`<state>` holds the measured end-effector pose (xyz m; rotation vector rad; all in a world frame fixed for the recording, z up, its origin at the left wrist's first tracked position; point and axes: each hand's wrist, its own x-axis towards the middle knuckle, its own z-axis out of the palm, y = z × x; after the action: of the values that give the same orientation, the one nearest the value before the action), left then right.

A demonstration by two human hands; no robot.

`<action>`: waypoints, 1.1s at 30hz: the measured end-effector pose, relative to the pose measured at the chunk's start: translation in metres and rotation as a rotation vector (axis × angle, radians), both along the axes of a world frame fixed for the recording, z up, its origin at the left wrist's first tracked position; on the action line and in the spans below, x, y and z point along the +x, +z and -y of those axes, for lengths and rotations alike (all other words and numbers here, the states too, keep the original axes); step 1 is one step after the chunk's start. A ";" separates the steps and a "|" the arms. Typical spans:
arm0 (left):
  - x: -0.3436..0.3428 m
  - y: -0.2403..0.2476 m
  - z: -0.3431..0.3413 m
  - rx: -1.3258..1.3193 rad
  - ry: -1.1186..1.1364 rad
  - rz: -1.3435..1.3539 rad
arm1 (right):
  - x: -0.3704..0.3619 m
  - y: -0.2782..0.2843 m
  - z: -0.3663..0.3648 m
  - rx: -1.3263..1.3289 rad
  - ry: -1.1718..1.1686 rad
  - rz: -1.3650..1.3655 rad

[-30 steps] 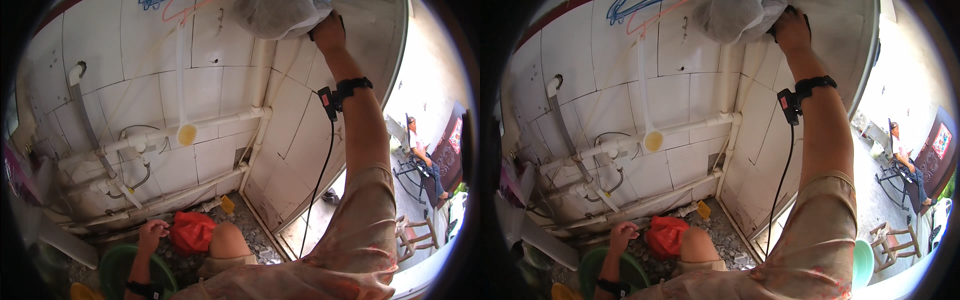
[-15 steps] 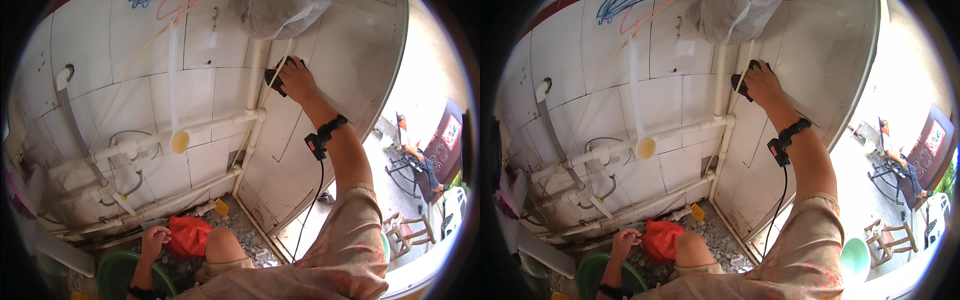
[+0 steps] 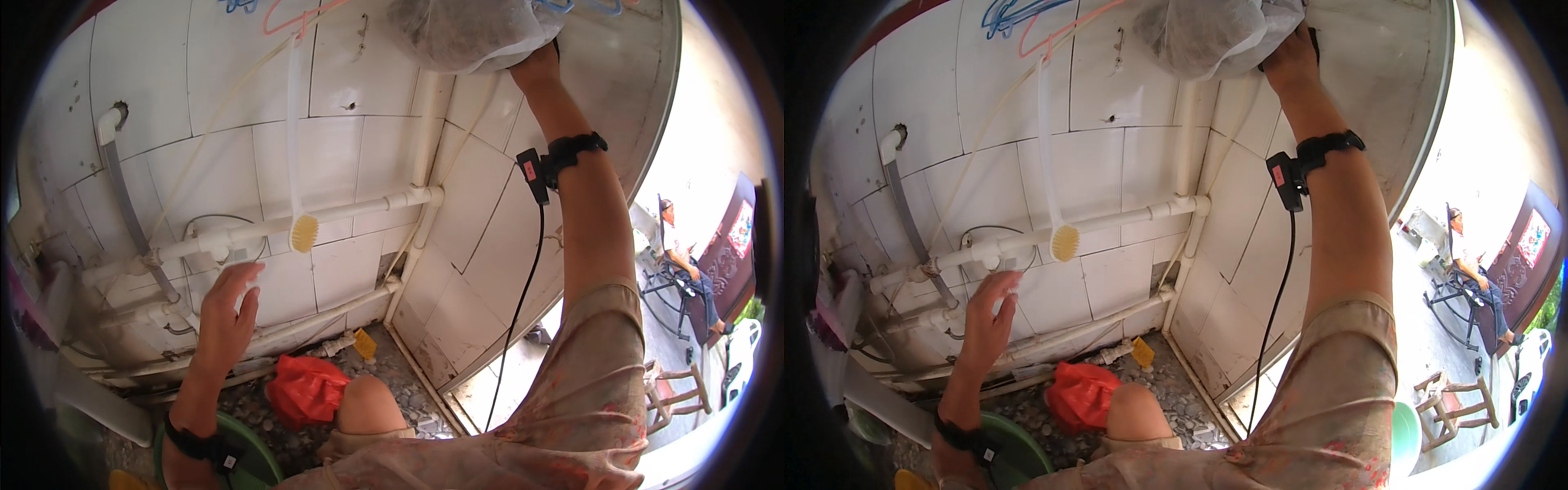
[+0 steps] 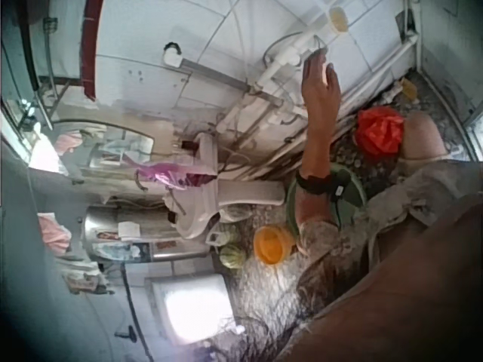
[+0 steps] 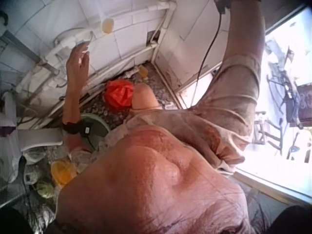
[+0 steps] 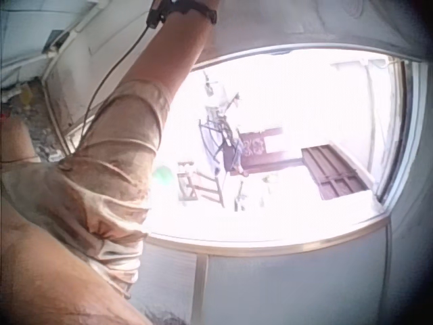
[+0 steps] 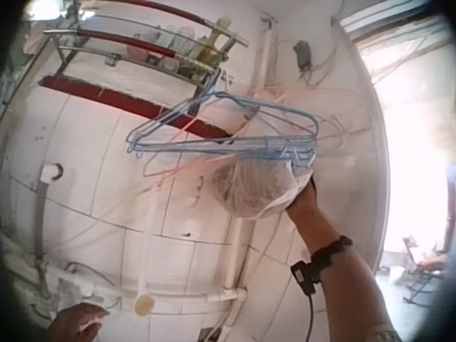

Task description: Using a damp cloth to wipe down various surfaces in a bathroom including a rack, pipes, and walls.

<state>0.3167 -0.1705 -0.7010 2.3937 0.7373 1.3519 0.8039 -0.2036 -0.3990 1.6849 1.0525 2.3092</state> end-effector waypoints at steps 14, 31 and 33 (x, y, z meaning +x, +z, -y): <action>0.030 -0.024 -0.042 0.309 0.188 -0.235 | -0.011 -0.108 -0.056 -0.741 -0.073 -0.456; -0.021 -0.057 -0.031 0.102 0.125 -0.146 | -0.016 -0.136 0.016 -0.287 0.104 -0.205; -0.019 -0.058 -0.029 0.102 0.113 -0.151 | -0.017 -0.141 0.009 -0.276 0.076 -0.181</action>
<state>0.2977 -0.1420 -0.7591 2.5921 0.8751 1.2908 0.7872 -0.2123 -0.5404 1.7917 1.4182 1.9670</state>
